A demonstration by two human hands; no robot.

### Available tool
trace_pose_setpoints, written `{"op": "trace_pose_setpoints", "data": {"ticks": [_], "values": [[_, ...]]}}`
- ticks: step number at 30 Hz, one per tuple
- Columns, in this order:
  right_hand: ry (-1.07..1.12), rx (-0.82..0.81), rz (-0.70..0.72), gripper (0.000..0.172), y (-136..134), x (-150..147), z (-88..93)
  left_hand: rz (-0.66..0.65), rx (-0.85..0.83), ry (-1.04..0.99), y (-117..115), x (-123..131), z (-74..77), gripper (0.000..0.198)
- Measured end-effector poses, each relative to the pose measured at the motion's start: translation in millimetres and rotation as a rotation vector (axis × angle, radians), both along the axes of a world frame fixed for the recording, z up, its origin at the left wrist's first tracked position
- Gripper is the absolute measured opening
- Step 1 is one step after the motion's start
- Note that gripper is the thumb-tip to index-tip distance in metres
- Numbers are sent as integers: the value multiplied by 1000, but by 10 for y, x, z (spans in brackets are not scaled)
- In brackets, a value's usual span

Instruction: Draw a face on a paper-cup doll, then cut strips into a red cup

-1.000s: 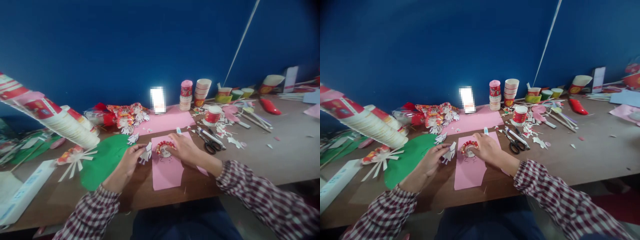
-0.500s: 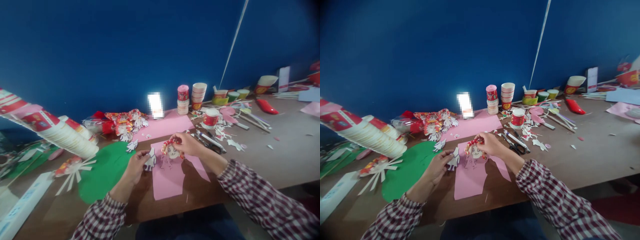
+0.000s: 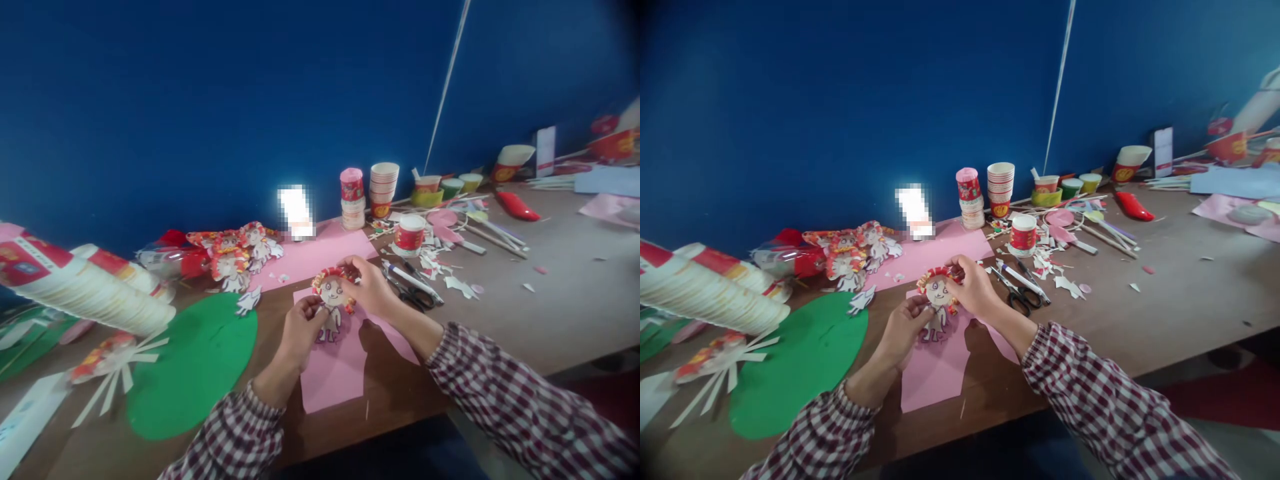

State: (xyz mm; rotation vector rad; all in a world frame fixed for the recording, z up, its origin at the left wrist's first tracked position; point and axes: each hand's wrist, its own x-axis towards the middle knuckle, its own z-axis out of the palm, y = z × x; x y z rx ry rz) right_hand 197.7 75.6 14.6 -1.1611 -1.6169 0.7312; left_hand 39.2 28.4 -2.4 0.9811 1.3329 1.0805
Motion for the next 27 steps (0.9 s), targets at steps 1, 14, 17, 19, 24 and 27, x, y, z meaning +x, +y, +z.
{"op": "trace_pose_setpoints", "data": {"ticks": [1, 14, 17, 19, 24, 27], "values": [[-4, 3, 0, 25, -1, 3, 2, 9, 5, 12, -1, -9, -9, 36], [-82, 19, 15, 26, -15, -34, -14, -32, 4, -66, -13, -33, -85, 47], [-90, 25, 14, 26, -12, -35, -21, -40, -5, -63, -12, -36, -86, 48], [-92, 33, 17, 27, -12, -37, -22, -40, -6, -58, -13, -36, -78, 47], [-88, 65, 12, 30, -17, -43, -26, -57, 11, -51, -21, -33, -62, 42], [-86, 93, 8, 31, -22, -46, -28, -74, 24, -32, -27, -27, -55, 40]]}}
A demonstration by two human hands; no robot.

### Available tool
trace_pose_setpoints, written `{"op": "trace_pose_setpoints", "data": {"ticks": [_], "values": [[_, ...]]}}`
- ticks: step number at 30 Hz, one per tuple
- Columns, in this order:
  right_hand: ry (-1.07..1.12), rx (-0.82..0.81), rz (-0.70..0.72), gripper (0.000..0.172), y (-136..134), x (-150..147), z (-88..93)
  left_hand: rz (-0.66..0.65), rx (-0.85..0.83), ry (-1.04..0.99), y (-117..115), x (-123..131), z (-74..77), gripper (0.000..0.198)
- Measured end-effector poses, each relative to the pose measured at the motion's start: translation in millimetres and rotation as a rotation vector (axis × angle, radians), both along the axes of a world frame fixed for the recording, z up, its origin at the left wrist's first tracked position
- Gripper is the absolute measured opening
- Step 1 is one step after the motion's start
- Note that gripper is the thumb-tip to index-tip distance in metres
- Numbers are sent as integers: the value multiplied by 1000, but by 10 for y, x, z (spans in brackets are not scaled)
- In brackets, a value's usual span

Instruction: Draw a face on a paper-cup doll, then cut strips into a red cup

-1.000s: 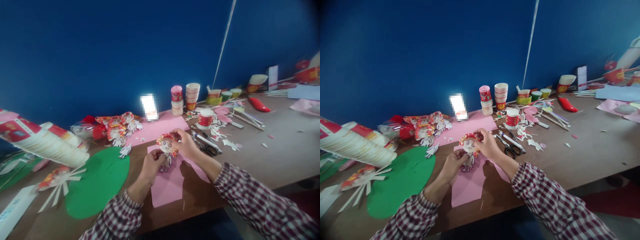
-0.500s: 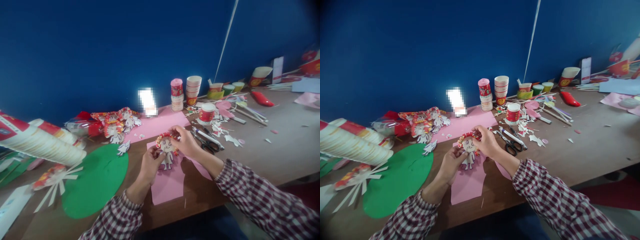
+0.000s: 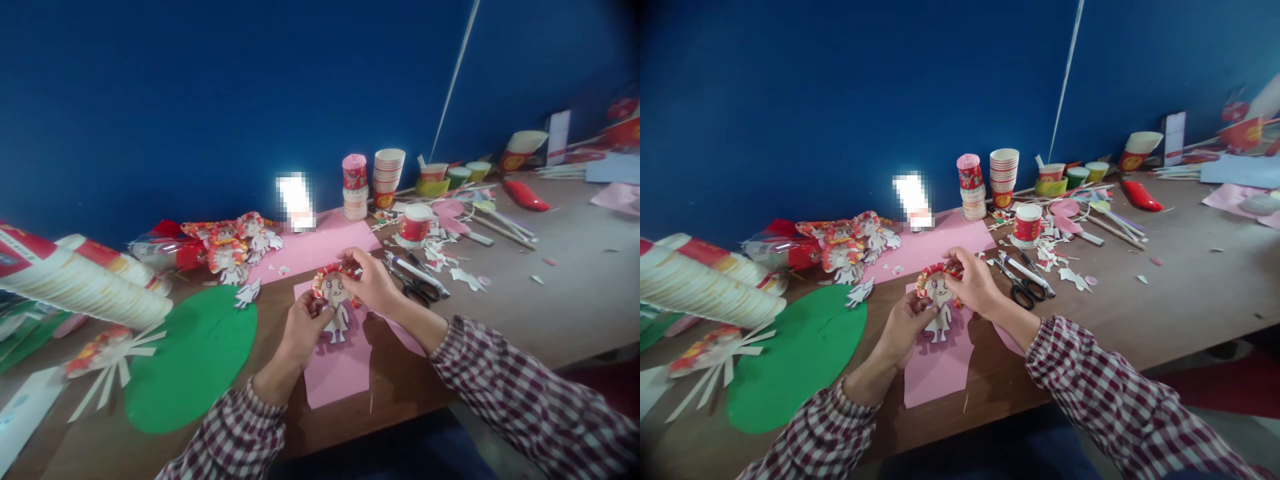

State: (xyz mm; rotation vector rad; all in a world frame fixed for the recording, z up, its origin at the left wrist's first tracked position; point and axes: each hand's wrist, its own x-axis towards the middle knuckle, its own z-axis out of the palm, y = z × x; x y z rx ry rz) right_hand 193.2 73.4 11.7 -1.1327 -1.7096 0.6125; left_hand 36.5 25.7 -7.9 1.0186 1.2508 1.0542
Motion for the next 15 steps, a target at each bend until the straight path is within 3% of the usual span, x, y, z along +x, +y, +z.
{"op": "trace_pose_setpoints", "data": {"ticks": [9, 15], "values": [[-20, 23, -7, 31, -10, -2, 9, -9, 1, 20, -24, 32, 74, 32], [-19, 58, 3, 33, 12, 1, -31, -16, 11, -17, -26, 19, 32, 37]]}}
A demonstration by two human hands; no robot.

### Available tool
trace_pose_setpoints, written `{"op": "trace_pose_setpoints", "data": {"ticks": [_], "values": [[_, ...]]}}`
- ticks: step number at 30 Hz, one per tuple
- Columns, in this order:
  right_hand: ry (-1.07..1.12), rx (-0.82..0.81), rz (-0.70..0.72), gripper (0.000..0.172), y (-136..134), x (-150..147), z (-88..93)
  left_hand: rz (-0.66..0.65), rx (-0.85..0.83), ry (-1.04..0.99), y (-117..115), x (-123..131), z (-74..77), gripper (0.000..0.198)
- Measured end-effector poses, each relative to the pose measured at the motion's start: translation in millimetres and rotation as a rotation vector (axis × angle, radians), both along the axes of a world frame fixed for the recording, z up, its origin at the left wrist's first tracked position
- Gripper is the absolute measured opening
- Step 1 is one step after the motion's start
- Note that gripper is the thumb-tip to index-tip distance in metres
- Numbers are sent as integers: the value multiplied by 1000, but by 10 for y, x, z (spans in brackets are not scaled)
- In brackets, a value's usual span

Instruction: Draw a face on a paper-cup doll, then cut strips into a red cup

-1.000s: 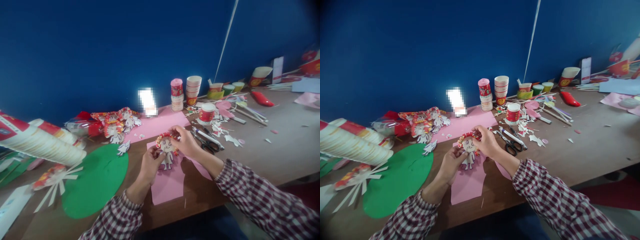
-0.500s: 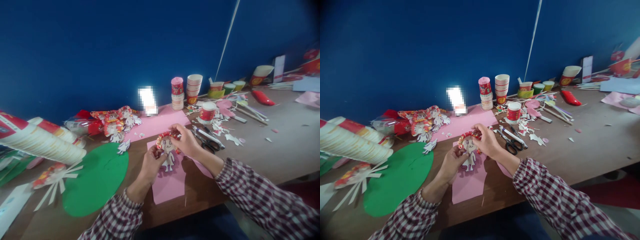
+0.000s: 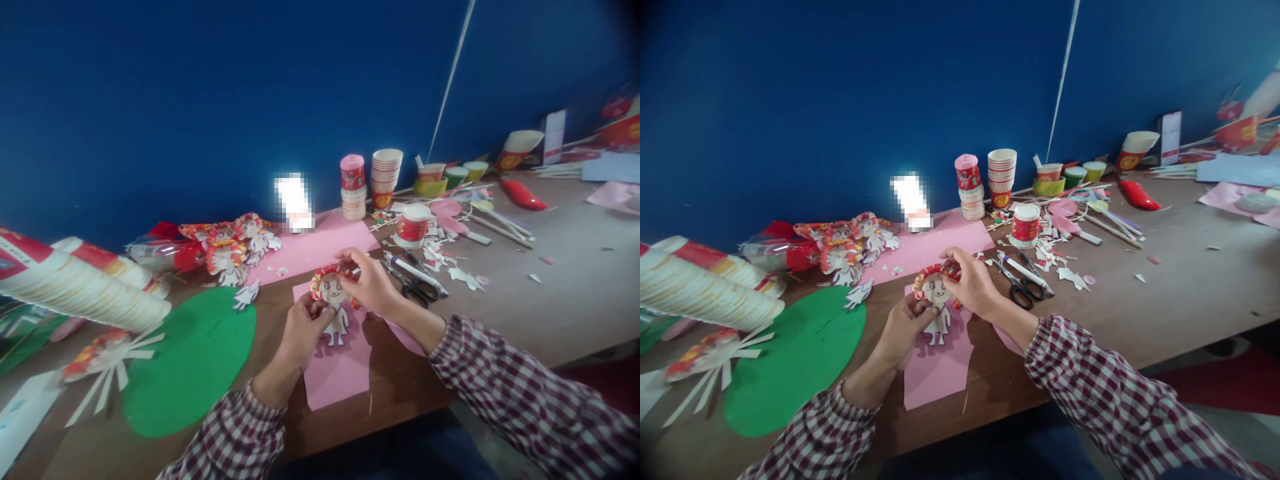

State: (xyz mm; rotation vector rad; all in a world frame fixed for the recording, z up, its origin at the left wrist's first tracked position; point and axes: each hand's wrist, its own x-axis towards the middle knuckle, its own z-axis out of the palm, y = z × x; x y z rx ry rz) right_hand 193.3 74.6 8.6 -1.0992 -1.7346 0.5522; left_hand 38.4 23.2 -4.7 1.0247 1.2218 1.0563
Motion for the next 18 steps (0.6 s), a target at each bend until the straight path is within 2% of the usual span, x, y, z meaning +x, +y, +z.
{"op": "trace_pose_setpoints", "data": {"ticks": [9, 13, 18], "values": [[16, -10, 26, 29, -21, -13, 29, 56, 47, -1, 31, -24, -86, 24], [142, -124, 62, 34, -44, -5, 52, 69, 29, -84, 46, -35, -75, 28], [320, -280, 136, 40, -54, 3, -21, 185, 83, -137, 106, -105, -24, 25]]}}
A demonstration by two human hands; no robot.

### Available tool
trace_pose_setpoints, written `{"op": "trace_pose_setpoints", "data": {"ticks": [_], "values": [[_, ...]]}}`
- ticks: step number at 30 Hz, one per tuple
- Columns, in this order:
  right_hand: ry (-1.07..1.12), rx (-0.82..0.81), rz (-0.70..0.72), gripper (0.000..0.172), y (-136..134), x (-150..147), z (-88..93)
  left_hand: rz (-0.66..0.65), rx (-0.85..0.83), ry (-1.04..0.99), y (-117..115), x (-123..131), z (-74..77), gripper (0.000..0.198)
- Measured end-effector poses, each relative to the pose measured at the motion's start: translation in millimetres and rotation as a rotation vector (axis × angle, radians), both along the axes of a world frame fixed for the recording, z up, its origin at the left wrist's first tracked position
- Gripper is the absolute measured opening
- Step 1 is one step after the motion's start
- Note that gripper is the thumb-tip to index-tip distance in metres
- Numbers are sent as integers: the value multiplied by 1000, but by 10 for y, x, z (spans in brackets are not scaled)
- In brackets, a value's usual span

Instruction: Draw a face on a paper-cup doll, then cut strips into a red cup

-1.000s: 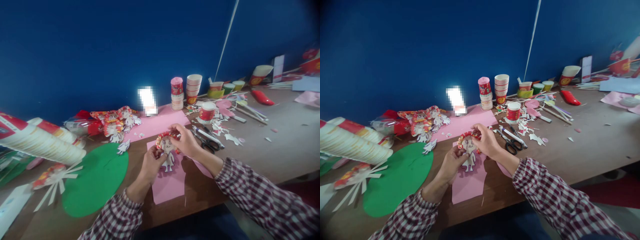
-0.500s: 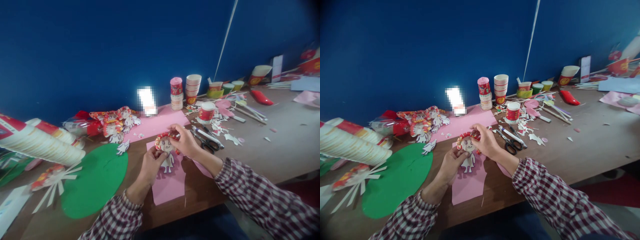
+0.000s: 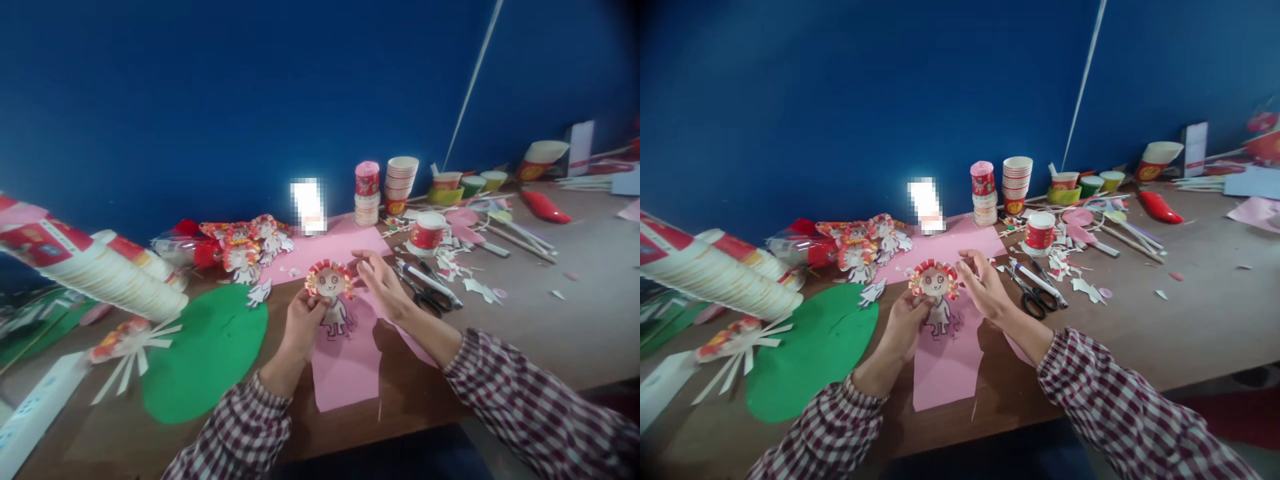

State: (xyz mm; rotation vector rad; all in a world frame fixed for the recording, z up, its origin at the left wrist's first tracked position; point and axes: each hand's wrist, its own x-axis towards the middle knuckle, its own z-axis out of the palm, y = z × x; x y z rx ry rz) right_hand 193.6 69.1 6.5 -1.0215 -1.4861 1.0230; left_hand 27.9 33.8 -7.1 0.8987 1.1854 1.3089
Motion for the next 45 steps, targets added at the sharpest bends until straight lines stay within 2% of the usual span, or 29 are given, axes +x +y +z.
{"op": "trace_pose_setpoints", "data": {"ticks": [3, 5, 12, 27, 37, 45], "values": [[39, -119, 149, 45, -35, -52, -42, 66, 23, -43, 49, -75, 28, 29], [-11, -140, 189, 46, -71, -102, -47, 110, 47, -62, 86, -131, 38, 33], [-201, -13, 182, 25, -122, -175, -72, 207, 94, -92, 172, -258, 23, 28], [-328, -42, 204, 29, -131, -163, -54, 233, 120, -83, 147, -252, -33, 25], [-374, -52, 231, 31, -110, -161, -136, 238, 110, -125, 142, -265, 53, 27], [-382, -51, 236, 29, -118, -174, -100, 240, 114, -108, 142, -261, 27, 24]]}}
